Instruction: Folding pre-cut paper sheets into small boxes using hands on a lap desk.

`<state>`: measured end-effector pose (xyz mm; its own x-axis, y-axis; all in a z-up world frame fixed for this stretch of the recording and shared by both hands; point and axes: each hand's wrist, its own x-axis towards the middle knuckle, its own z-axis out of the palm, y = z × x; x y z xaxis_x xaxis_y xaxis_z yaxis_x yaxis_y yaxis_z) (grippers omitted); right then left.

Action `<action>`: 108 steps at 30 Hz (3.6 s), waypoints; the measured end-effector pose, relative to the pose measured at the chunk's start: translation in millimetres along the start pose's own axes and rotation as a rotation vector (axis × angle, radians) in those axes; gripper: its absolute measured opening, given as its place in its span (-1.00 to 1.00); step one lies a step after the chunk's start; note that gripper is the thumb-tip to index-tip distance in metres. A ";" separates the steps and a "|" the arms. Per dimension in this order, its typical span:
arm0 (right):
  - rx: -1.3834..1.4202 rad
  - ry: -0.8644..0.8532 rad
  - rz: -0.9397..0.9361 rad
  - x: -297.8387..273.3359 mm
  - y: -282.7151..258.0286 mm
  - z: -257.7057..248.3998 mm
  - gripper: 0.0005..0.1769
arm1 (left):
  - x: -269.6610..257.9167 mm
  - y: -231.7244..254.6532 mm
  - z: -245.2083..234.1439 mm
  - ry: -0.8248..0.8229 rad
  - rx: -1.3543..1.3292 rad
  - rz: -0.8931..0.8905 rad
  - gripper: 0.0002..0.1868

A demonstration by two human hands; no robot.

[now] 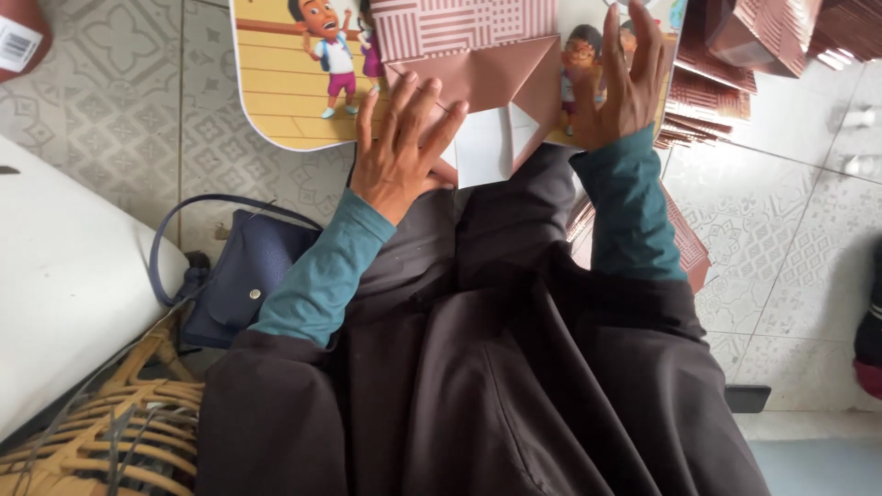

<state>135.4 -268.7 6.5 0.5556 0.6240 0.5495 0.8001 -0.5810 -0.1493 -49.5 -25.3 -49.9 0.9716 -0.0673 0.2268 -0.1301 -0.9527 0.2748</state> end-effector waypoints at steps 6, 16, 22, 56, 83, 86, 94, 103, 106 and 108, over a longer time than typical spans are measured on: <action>0.247 -0.366 -0.215 -26.2 -25.4 -12.4 -0.21 | 10.2 0.7 9.0 0.178 -0.003 -0.018 -0.06; 0.402 -0.306 -0.060 -15.1 -33.1 -15.1 -0.72 | 9.6 -8.2 -2.5 0.264 -0.196 0.077 -0.40; 0.363 -0.208 0.036 13.5 -48.6 -10.9 -0.93 | 28.0 -12.7 -23.8 0.294 -0.271 -0.022 -0.64; -0.143 -0.078 -0.307 -26.4 -130.3 49.5 -0.44 | 94.3 -51.0 -0.3 0.182 -0.063 0.318 -0.60; -0.224 -0.190 0.025 -70.9 -40.5 -9.1 -0.67 | 90.6 -50.3 -5.7 0.225 -0.021 0.413 -0.58; -0.237 -0.202 -0.008 -56.3 -41.9 -7.5 -0.56 | 96.5 -51.2 -4.5 0.191 -0.008 0.419 -0.49; -0.222 -0.146 -0.084 -1.7 -76.4 21.5 -0.47 | 95.9 -47.3 -13.8 0.254 -0.077 0.379 -0.55; -0.715 -0.187 -0.045 -48.2 -49.6 -7.6 -0.56 | 95.1 -50.3 -0.1 0.254 -0.070 0.378 -0.65; -0.742 -0.177 -0.008 -64.0 -42.8 -15.8 -0.53 | 97.1 -48.3 5.5 0.180 0.035 0.367 -0.49; -0.311 -0.254 0.158 -69.2 -44.6 -16.7 -0.47 | 96.3 -48.0 9.6 0.190 0.101 0.360 -0.49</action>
<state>57.5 -294.8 -11.2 0.7347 0.6014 0.3140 0.6165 -0.7850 0.0609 52.2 11.1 -50.2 0.8128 -0.3542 0.4625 -0.4253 -0.9033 0.0557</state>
